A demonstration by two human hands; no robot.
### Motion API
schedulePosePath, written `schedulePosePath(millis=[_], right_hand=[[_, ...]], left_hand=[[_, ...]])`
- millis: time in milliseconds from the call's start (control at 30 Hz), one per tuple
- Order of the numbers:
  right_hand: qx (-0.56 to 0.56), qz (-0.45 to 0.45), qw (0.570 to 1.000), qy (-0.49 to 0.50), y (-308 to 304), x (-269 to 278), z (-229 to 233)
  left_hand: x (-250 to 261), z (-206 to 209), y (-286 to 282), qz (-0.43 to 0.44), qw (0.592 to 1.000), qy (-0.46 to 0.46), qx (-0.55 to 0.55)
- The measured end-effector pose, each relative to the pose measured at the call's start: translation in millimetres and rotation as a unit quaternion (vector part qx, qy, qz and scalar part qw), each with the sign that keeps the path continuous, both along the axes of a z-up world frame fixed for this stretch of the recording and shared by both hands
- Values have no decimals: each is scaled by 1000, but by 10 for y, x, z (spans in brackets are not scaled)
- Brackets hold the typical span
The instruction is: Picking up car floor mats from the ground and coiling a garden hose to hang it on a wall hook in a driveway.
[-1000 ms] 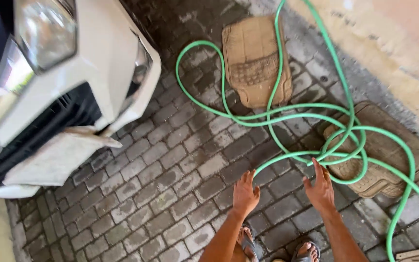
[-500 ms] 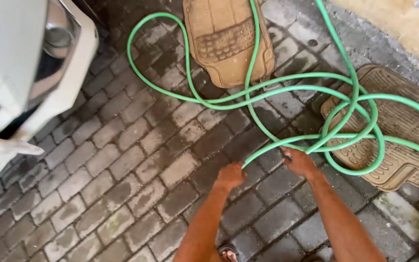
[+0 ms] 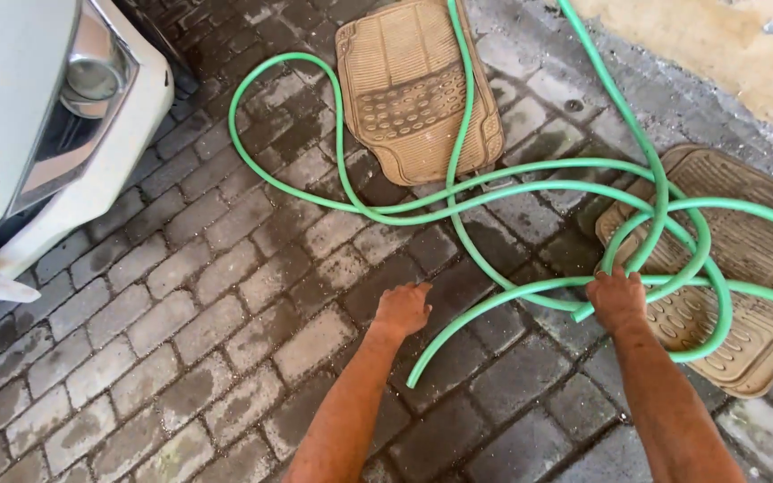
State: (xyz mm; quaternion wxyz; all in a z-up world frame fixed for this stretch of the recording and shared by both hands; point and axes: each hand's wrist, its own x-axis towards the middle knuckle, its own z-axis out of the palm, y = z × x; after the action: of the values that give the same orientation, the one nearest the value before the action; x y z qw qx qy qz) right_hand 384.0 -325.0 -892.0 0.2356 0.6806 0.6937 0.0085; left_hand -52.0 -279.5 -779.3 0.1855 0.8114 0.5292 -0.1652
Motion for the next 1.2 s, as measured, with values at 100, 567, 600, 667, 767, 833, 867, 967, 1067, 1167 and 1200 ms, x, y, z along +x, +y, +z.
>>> schedulePosePath(millis=[100, 567, 600, 667, 767, 833, 867, 967, 1067, 1167, 1200], right_hand=[[86, 39, 994, 53, -39, -91, 650], [89, 47, 859, 501, 483, -1940, 1917], [82, 49, 849, 519, 454, -1999, 2007], [80, 56, 827, 554, 355, -2063, 2258], [57, 72, 798, 595, 332, -2005, 2389], [39, 80, 794, 602, 322, -1892, 2350], [87, 106, 822, 552, 300, -1813, 2317], [165, 109, 879, 433, 328, -1601, 2130], [221, 73, 905, 356, 472, -1437, 1824], [281, 79, 876, 385, 587, -1472, 1851], [314, 99, 846, 418, 618, -1513, 1919]], left_hand=[[-64, -185, -5, -14, 1000, 1, -16], [698, 1312, -285, -79, 965, -105, 229], [686, 1325, -301, -75, 965, -92, 236], [604, 1219, -266, -70, 962, -96, 245], [527, 1064, -208, -47, 957, -102, 267], [447, 963, -164, -30, 953, -104, 282], [397, 923, -140, -10, 945, -134, 298], [286, 966, -154, 31, 930, -180, 318], [148, 961, -175, 72, 923, -192, 325], [64, 1167, -276, 93, 926, -170, 323], [51, 1273, -327, 98, 931, -156, 316]])
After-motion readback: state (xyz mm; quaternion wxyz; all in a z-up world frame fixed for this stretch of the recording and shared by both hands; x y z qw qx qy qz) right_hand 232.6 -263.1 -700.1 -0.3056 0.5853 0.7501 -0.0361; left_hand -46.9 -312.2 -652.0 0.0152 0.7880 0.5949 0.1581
